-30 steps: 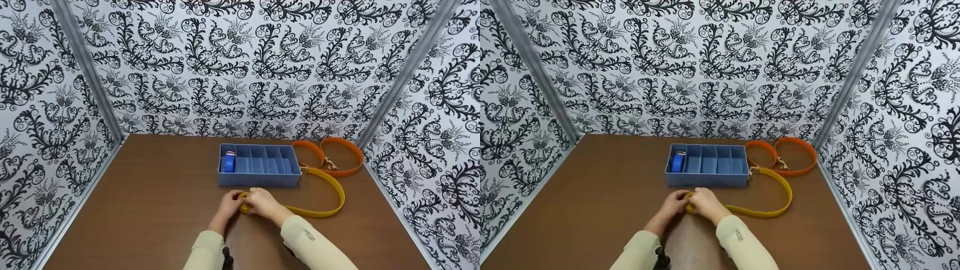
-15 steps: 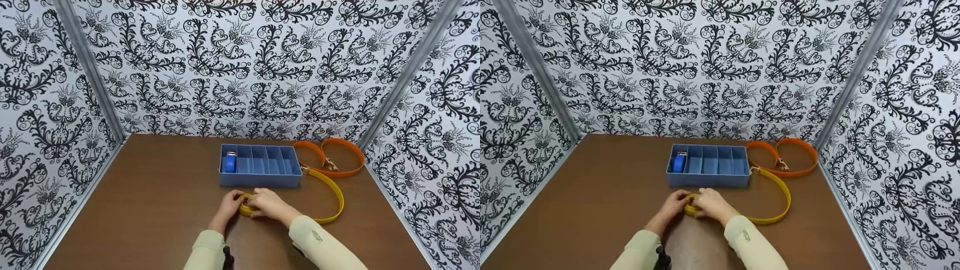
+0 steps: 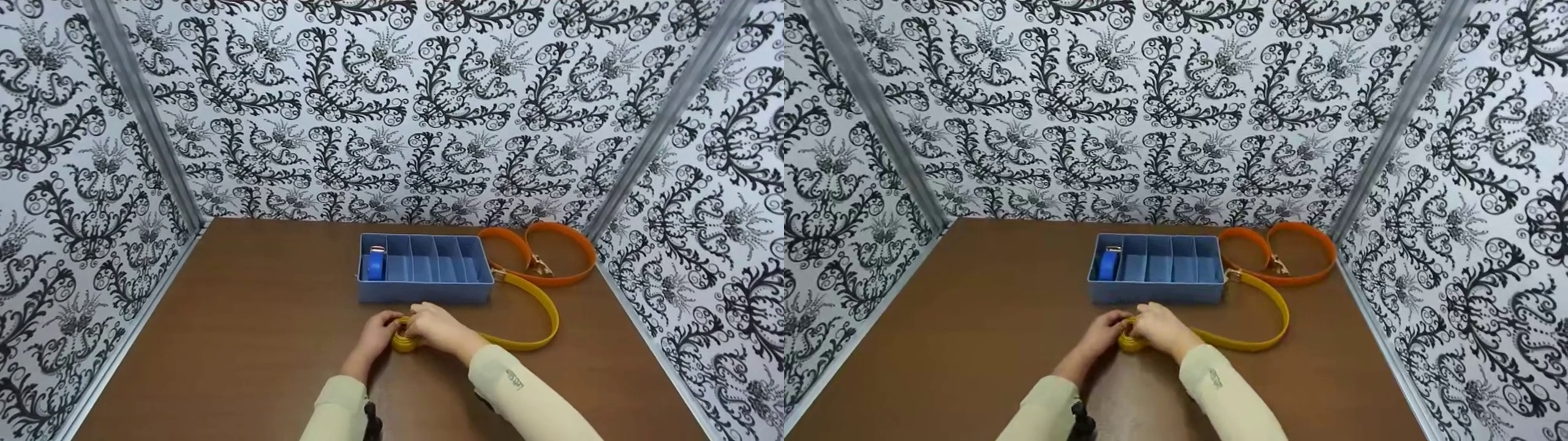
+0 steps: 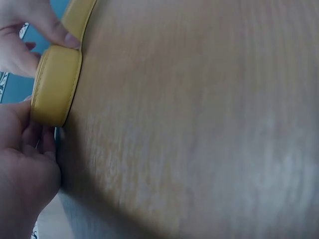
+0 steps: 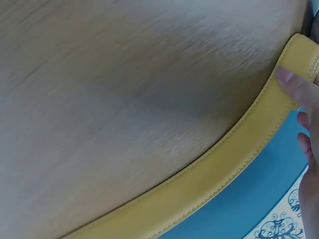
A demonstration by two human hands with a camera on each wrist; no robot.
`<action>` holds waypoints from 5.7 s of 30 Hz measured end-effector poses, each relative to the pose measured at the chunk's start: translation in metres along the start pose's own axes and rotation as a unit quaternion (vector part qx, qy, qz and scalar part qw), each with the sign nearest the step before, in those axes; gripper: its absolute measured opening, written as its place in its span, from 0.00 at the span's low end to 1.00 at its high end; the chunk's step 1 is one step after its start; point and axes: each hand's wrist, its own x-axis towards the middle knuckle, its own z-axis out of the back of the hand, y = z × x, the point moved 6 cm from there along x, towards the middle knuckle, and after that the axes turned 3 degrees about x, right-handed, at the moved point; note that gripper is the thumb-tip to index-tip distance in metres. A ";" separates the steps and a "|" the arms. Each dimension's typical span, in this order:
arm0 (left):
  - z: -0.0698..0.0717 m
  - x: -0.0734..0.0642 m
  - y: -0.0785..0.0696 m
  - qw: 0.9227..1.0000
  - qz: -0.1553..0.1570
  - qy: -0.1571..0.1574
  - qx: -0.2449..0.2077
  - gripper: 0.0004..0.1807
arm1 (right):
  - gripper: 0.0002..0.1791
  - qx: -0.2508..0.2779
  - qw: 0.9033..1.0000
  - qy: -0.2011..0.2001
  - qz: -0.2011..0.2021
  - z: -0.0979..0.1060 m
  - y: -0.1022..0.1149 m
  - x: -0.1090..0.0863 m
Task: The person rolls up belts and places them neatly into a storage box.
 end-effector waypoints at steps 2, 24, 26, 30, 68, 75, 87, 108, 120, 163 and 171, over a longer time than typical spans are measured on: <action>0.001 0.001 0.000 1.000 0.000 -0.002 0.000 0.12 | 0.07 -0.003 1.000 0.006 -0.013 -0.001 0.000 0.004; 0.006 -0.003 -0.005 1.000 -0.001 -0.021 0.016 0.09 | 0.14 -0.066 0.998 0.002 -0.003 0.003 0.007 -0.006; 0.006 -0.003 -0.007 1.000 -0.004 -0.015 0.013 0.09 | 0.15 -0.055 0.998 0.008 0.006 0.004 0.006 -0.010; 0.003 -0.003 -0.008 1.000 -0.015 -0.007 0.008 0.09 | 0.12 -0.021 1.000 -0.010 0.017 0.005 0.002 -0.014; -0.002 -0.004 -0.001 1.000 -0.002 -0.018 0.018 0.09 | 0.19 0.005 1.000 0.021 -0.005 0.003 0.001 -0.015; -0.003 -0.004 -0.004 1.000 -0.019 -0.012 0.016 0.08 | 0.11 -0.005 0.999 -0.021 0.033 0.001 -0.003 -0.016; -0.001 -0.004 -0.001 0.998 0.015 -0.031 0.055 0.17 | 0.09 -0.042 0.998 -0.009 -0.036 -0.005 0.004 0.003; 0.001 -0.003 -0.004 0.998 -0.023 -0.034 0.052 0.09 | 0.25 -0.078 0.997 0.024 -0.015 -0.001 0.001 -0.020; 0.000 -0.004 -0.003 0.997 -0.032 -0.012 0.064 0.10 | 0.10 -0.067 0.990 -0.108 0.067 0.002 0.002 -0.018; 0.000 -0.004 -0.007 0.998 -0.028 -0.046 0.032 0.09 | 0.06 -0.030 0.999 -0.011 0.032 0.004 0.002 -0.011; 0.003 -0.001 -0.003 0.996 -0.027 -0.056 0.068 0.16 | 0.05 -0.036 0.999 -0.001 -0.031 -0.001 0.003 0.005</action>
